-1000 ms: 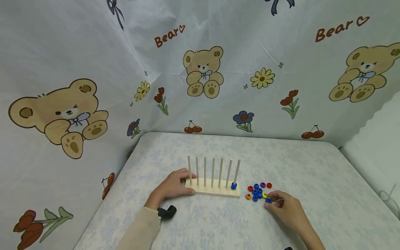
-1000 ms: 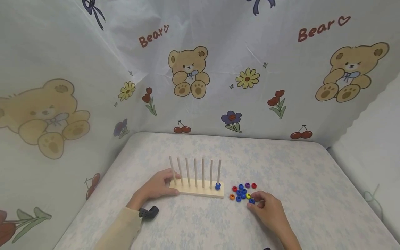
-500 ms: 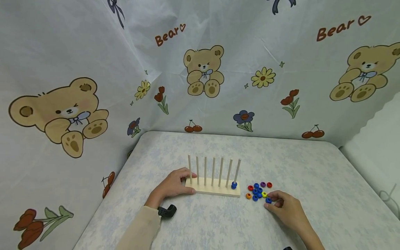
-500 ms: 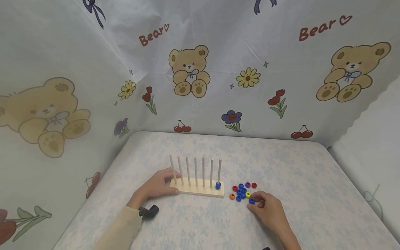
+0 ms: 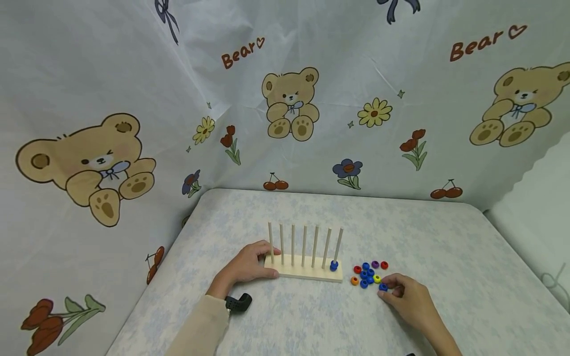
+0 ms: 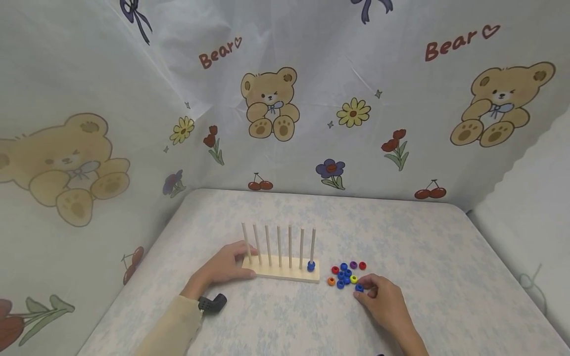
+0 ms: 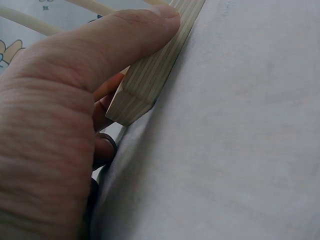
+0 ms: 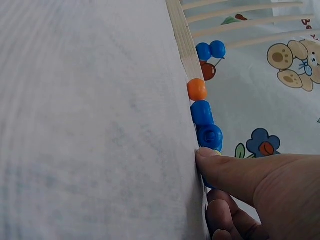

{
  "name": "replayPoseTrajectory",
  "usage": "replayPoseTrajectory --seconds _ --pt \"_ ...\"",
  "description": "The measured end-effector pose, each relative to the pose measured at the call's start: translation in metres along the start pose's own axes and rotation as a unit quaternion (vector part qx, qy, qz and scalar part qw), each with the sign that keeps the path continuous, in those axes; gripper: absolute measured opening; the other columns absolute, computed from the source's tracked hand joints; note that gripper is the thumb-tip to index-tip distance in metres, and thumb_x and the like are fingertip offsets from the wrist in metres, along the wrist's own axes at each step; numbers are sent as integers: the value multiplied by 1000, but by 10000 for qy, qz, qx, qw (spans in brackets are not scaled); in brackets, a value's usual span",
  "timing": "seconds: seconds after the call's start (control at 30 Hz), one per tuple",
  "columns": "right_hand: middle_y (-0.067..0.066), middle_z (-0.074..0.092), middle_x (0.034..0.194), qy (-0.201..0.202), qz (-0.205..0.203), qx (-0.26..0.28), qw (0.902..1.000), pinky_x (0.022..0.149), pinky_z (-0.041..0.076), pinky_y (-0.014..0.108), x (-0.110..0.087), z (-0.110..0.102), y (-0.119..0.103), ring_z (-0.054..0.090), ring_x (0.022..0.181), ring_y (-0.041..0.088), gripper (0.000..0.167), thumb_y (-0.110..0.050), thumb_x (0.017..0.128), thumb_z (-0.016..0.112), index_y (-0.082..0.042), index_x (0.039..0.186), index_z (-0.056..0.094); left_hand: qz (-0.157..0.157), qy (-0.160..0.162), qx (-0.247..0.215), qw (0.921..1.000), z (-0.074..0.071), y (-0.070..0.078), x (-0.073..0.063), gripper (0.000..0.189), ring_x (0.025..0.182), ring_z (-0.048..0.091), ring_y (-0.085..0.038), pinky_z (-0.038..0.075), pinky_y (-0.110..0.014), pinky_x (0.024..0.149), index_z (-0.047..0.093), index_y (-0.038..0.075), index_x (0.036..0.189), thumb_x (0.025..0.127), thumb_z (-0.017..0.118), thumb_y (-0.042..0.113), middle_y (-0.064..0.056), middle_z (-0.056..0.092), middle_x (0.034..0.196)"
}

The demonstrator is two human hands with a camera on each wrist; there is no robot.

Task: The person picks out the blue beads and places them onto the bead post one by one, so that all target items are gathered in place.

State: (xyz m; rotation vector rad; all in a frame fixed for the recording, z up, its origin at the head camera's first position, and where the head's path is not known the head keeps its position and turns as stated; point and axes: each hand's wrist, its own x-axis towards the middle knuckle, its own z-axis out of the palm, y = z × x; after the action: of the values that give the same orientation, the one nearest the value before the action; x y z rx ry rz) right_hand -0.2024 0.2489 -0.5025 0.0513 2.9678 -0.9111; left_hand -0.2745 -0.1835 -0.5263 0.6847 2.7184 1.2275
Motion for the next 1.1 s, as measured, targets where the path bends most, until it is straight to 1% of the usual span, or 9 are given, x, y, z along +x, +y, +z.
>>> replayPoseTrajectory --seconds 0.23,0.43,0.6,0.83,1.1 --pt "2 68 92 -30 107 -47 9999 62 43 24 0 0 -2 54 76 15 30 -21 85 81 -6 109 72 -83 -11 -23 10000 1 0 -1 50 95 54 -9 45 -26 85 67 44 117 72 87 54 22 61 114" --pt "2 68 92 12 182 -68 9998 62 43 24 1 2 -3 54 76 15 29 -18 84 82 -6 109 72 20 31 22 10000 0 1 -1 50 94 53 -10 44 -26 84 67 43 118 73 86 53 20 62 114" --pt "2 68 91 -15 154 -26 9999 62 43 24 1 1 -3 54 76 15 28 -18 85 81 -7 109 72 -2 34 -20 10000 -1 2 -1 50 93 52 -10 44 -26 84 67 43 118 73 86 53 18 62 114" --pt "1 67 91 -74 102 -24 9999 63 43 25 0 0 -3 54 76 15 28 -19 85 81 -7 109 72 -7 19 39 10000 -1 3 -2 51 91 51 -11 43 -26 82 67 42 119 73 86 54 17 62 114" --pt "1 67 92 -132 62 5 9999 64 43 24 -1 -1 0 54 77 15 30 -23 86 80 -8 110 71 18 9 95 10000 -2 3 -1 50 90 51 -10 43 -26 80 66 44 118 74 85 55 16 63 114"
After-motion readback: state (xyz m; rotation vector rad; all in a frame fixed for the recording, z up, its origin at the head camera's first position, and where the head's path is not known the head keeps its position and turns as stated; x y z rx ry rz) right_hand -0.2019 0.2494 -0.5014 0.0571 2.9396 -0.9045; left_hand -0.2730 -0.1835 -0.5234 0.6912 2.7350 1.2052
